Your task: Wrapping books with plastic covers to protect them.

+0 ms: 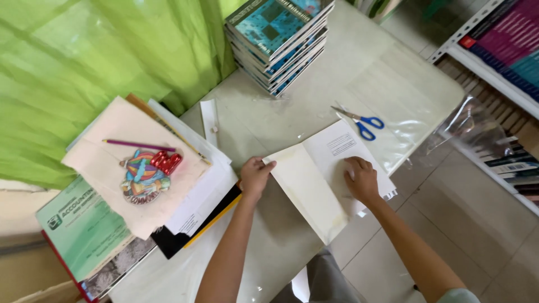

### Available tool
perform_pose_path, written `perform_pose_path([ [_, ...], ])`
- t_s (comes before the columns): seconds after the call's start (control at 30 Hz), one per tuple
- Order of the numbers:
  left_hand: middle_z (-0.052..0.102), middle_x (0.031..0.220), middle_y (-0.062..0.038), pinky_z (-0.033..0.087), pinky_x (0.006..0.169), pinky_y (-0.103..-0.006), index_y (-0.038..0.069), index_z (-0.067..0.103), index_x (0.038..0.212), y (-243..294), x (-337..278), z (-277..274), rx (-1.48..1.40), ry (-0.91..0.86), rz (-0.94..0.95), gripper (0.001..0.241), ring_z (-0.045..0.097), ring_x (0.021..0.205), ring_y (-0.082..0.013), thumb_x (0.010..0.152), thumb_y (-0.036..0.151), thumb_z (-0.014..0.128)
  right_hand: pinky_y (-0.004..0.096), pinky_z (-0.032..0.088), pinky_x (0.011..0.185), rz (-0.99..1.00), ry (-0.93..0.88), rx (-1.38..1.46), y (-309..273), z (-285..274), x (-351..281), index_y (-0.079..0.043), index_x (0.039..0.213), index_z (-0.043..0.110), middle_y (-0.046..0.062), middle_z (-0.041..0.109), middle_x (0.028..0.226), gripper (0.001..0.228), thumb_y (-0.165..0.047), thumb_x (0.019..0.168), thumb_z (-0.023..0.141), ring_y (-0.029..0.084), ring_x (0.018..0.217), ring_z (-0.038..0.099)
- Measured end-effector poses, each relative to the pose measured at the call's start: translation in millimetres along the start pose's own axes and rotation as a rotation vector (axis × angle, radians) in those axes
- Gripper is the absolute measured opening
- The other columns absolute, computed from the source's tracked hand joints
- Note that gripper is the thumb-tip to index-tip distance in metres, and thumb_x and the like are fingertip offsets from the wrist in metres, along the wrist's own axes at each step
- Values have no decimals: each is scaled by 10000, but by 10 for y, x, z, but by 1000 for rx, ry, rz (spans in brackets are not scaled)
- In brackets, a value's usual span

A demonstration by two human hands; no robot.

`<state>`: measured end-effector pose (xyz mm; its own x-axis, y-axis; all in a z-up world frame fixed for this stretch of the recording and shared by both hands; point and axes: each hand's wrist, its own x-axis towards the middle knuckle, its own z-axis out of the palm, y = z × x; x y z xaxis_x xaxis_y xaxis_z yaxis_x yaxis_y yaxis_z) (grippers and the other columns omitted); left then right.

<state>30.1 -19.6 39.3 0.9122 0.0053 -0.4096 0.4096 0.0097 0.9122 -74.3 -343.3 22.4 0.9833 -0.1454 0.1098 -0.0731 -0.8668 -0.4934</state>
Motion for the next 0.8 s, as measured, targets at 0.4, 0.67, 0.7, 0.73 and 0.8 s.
perform_pose_path([
  [0.4,781,810,-165,566,669,-321,-20,739,1069,909,61,1083,446,214,392,338,715,673,-187,853,223,830,417,564,962,107,-282,-58,289,-279,277,-197,1318,640,106,504,1412,637,-338,747,883,327,1165,600],
  [0.67,695,1048,-133,573,838,-351,62,677,1278,828,-22,1747,489,39,385,446,713,894,-217,906,305,721,375,590,801,88,-481,51,147,-310,604,-316,1511,532,85,675,1077,547,-284,971,613,240,856,703],
  [0.7,652,1095,-129,559,868,-367,103,661,1341,891,-43,1784,566,0,352,474,692,931,-228,937,348,688,401,578,773,58,-491,-55,84,-324,719,-350,1551,474,94,660,1065,540,-334,1020,573,267,863,691],
  [0.73,652,1095,-129,559,868,-367,103,661,1341,874,-22,1832,566,4,350,474,692,931,-228,937,348,688,401,578,773,54,-495,-55,53,-347,824,-350,1551,474,94,660,1065,540,-334,1020,573,267,863,691],
  [0.8,628,1111,-129,525,895,-422,137,684,1321,847,13,1907,729,8,364,476,596,1059,-278,923,396,699,421,557,755,-5,-536,-167,-34,-384,1031,-313,1578,356,119,680,1002,712,-441,948,662,298,888,674],
])
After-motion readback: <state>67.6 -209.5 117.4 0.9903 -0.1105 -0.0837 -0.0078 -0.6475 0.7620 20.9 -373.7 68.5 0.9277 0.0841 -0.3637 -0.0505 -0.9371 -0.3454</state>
